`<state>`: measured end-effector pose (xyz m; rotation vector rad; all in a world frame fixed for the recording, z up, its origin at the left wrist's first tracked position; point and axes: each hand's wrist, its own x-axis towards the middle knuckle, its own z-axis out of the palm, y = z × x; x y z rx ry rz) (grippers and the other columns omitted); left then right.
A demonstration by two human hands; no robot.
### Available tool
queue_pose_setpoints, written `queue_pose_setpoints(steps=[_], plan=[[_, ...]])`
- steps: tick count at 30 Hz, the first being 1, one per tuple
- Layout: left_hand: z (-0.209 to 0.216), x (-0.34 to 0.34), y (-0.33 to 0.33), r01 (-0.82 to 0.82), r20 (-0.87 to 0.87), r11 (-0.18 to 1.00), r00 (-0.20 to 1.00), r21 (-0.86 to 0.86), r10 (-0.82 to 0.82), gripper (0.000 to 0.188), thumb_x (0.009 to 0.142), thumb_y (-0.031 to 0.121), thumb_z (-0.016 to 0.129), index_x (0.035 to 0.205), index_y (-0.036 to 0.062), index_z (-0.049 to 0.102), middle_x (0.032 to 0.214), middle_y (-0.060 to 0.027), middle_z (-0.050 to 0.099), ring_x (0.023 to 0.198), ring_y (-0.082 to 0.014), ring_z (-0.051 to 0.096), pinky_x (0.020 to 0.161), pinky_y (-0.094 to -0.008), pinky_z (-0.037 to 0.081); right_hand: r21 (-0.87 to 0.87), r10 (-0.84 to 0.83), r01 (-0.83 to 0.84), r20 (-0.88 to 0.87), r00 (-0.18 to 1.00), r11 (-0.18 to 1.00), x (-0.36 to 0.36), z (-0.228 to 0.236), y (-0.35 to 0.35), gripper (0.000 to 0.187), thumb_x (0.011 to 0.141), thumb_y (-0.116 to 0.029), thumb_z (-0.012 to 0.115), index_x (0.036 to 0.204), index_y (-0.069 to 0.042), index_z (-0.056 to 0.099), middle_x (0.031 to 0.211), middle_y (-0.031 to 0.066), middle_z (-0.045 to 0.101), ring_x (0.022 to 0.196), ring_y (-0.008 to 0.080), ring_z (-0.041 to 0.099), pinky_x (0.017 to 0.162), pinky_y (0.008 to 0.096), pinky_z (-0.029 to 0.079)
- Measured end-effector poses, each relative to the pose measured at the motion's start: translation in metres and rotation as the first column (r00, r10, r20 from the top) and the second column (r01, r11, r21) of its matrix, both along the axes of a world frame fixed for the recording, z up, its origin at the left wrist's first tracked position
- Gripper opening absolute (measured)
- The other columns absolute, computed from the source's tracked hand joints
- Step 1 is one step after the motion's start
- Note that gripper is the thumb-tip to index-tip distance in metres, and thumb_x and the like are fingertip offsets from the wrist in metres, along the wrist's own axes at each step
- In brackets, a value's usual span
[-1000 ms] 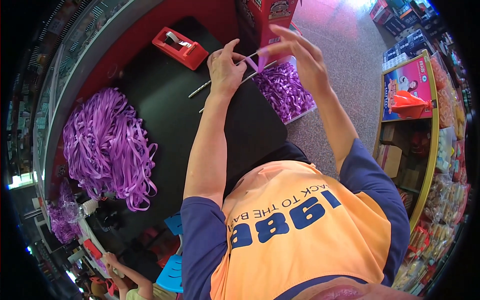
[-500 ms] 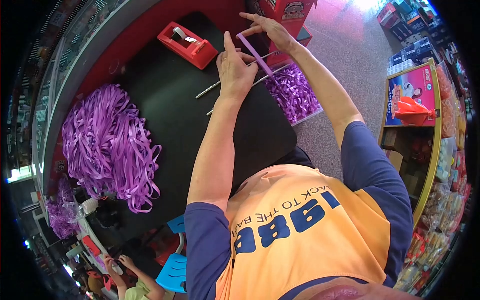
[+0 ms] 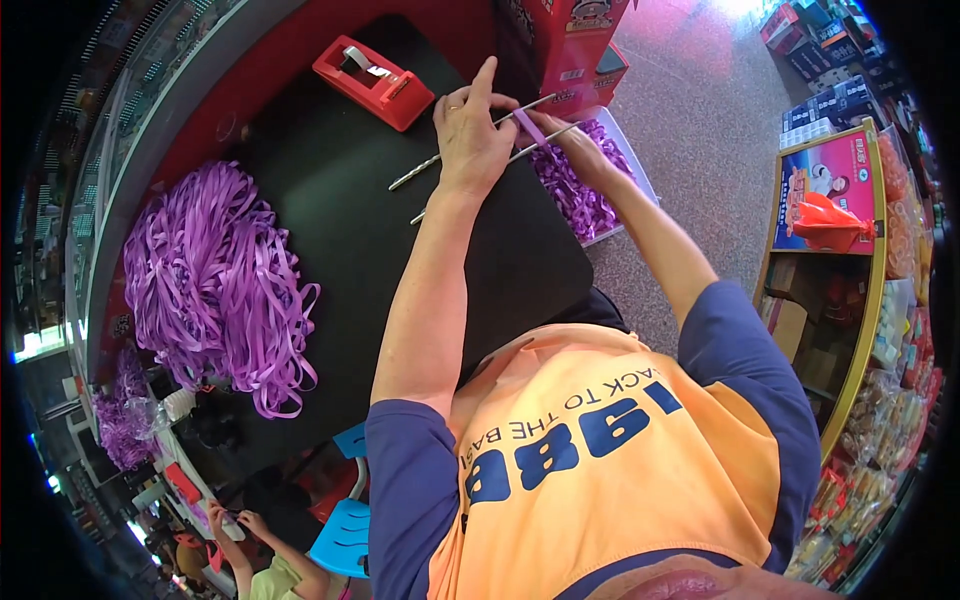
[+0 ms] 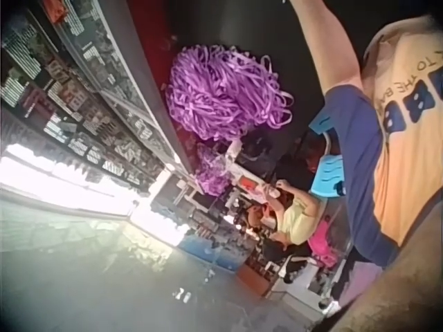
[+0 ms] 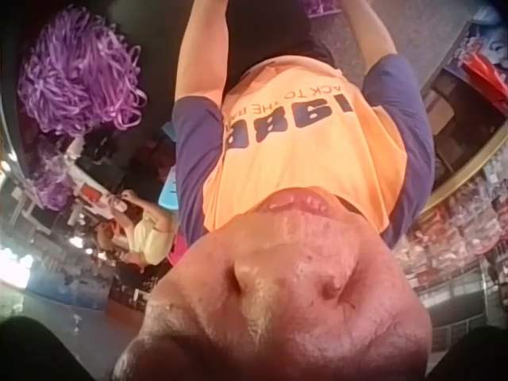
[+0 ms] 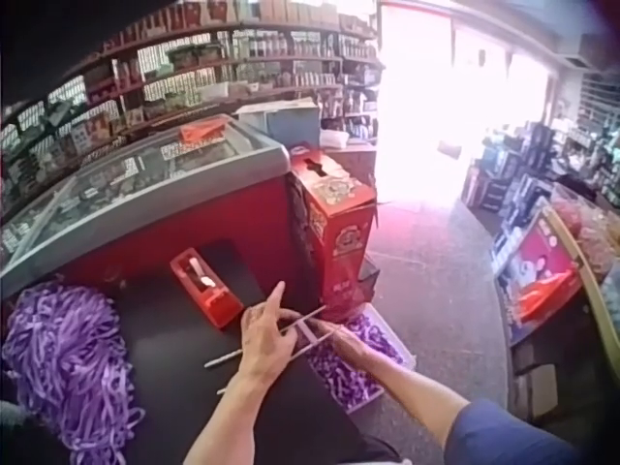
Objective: Bundling and securing purple ribbons using a metal rod jig and twist ties.
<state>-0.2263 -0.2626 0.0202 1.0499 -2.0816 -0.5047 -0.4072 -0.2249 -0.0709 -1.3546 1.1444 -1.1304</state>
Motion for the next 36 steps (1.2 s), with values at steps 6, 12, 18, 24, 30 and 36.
queue_pose_setpoints(steps=[6, 12, 18, 24, 30, 36], plan=[[-0.003, 0.003, -0.003, 0.006, 0.045, 1.000, 0.999, 0.020, -0.006, 0.065, 0.075, 0.007, 0.062, 0.136, 0.0101, 0.042, 0.095, 0.0017, 0.069, 0.104, -0.0219, 0.054, 0.103, -0.0374, 0.031, 0.025, -0.177, 0.177, 0.287, 0.942, 0.984, 0.020, 0.051, 0.082, 0.046, 0.101, -0.031, 0.034, 0.131, 0.002, 0.045, 0.115, 0.0160, 0.062, 0.112, 0.0191, 0.055, 0.102, 0.0320, 0.037], [-0.007, 0.006, -0.008, 0.026, 0.004, 0.998, 1.000, 0.053, -0.026, 0.055, 0.073, 0.006, 0.065, 0.126, 0.0082, 0.053, 0.095, -0.0018, 0.068, 0.106, -0.0249, 0.054, 0.104, -0.0401, 0.031, -0.032, -0.197, 0.203, 0.142, 0.970, 0.979, 0.022, 0.088, 0.081, 0.041, 0.101, -0.032, 0.035, 0.121, -0.001, 0.052, 0.107, 0.0143, 0.065, 0.104, 0.0166, 0.058, 0.097, 0.0304, 0.038], [0.010, 0.002, 0.024, -0.140, -0.125, 0.987, 0.981, 0.075, 0.149, 0.028, 0.079, 0.006, 0.062, 0.107, 0.0031, 0.062, 0.097, -0.0142, 0.064, 0.092, -0.0260, 0.059, 0.084, -0.0350, 0.047, -0.039, -0.182, 0.189, 0.140, 0.973, 0.981, 0.016, 0.098, 0.070, 0.040, 0.100, -0.034, 0.036, 0.116, -0.003, 0.057, 0.098, 0.0116, 0.068, 0.094, 0.0140, 0.061, 0.090, 0.0304, 0.042], [0.030, -0.030, 0.107, 0.735, -0.587, 0.068, 0.479, 0.675, 0.653, 0.054, 0.094, 0.033, 0.049, 0.128, -0.0050, 0.032, 0.124, -0.0243, 0.045, 0.115, -0.0340, 0.047, 0.099, -0.0513, 0.037, 0.060, -0.168, 0.162, 0.123, 0.978, 0.985, 0.011, 0.112, 0.057, 0.041, 0.100, -0.033, 0.039, 0.113, 0.001, 0.057, 0.096, 0.0142, 0.067, 0.092, 0.0169, 0.064, 0.088, 0.0296, 0.045], [0.032, -0.056, 0.104, 0.836, -0.684, 0.285, 0.139, 0.468, 0.716, 0.065, 0.095, 0.055, 0.032, 0.141, 0.0104, 0.018, 0.142, -0.0140, 0.027, 0.132, -0.0281, 0.029, 0.109, -0.0523, 0.021, 0.100, -0.173, 0.164, 0.090, 0.981, 0.981, 0.015, 0.120, 0.060, 0.040, 0.099, -0.032, 0.040, 0.110, 0.001, 0.059, 0.092, 0.0123, 0.068, 0.088, 0.0167, 0.065, 0.085, 0.0287, 0.045], [-0.005, -0.051, 0.092, 0.929, -0.844, 0.334, -0.047, 0.160, 0.535, 0.072, 0.095, 0.056, 0.028, 0.147, 0.0125, 0.004, 0.154, -0.0091, 0.003, 0.143, -0.0256, 0.006, 0.110, -0.0554, 0.014, 0.011, -0.177, 0.177, 0.083, 0.981, 0.984, 0.012, 0.109, 0.059, 0.036, 0.098, -0.029, 0.043, 0.108, 0.002, 0.059, 0.096, 0.0132, 0.066, 0.092, 0.0179, 0.066, 0.084, 0.0298, 0.047]])
